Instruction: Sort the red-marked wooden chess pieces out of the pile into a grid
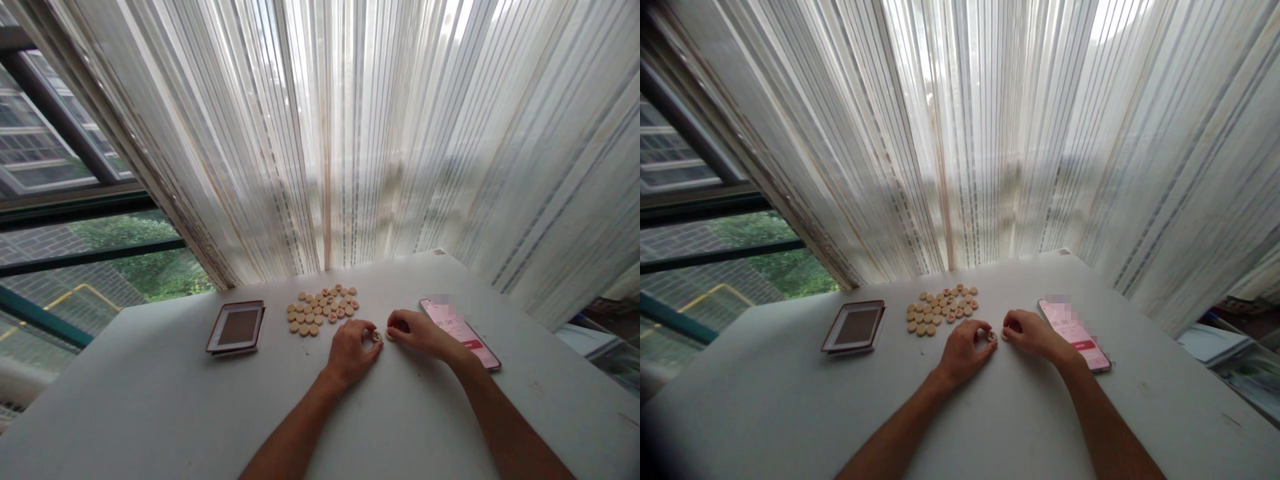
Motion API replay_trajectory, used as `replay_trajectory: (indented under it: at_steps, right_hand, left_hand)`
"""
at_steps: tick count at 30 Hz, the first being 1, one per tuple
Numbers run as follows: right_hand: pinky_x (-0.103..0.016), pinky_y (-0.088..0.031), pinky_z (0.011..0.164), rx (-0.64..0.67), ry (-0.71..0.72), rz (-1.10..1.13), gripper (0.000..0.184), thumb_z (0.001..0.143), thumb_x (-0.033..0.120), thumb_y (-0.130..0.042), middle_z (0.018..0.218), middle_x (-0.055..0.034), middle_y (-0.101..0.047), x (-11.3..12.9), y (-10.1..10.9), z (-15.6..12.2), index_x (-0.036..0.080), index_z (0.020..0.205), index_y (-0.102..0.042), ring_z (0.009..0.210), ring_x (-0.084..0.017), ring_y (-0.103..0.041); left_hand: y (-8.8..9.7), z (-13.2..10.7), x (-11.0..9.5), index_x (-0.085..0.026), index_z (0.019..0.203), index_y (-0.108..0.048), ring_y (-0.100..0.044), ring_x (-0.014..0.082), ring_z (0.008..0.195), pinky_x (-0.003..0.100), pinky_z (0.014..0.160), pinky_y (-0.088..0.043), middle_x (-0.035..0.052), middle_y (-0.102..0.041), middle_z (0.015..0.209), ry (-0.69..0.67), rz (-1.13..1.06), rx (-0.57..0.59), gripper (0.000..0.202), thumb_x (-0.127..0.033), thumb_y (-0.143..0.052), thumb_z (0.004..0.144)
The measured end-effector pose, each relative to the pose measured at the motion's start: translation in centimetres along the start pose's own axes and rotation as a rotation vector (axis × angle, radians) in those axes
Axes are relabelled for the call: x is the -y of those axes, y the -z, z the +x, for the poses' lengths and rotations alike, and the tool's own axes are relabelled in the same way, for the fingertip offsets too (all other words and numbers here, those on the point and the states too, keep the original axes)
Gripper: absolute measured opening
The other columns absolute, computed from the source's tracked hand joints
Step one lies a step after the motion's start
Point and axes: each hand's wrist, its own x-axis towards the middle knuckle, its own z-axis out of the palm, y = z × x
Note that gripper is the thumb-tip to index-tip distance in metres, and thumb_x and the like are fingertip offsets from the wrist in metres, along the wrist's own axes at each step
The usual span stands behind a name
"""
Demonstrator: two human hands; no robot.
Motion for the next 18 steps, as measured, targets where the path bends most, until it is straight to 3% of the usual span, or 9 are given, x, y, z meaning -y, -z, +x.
replay_trajectory:
  at_steps: [18]
  right_hand:
    - [-0.027, -0.043, 0.060, -0.017, 0.019, -0.024, 0.015, 0.083, 0.031, -0.059, 0.073, -0.0029, -0.067, -0.02, 0.11, 0.07, 0.019, 0.083, -0.067, 0.066, -0.018, -0.059]
  left_hand:
    - [-0.03, 0.02, -0.15, -0.023, 0.098, -0.067, -0.062, 0.0229, 0.090, 0.037, 0.086, -0.047, 0.0031, -0.071, 0.095, 0.021, 0.038, -0.009, 0.020, -0.030, -0.071, 0.079]
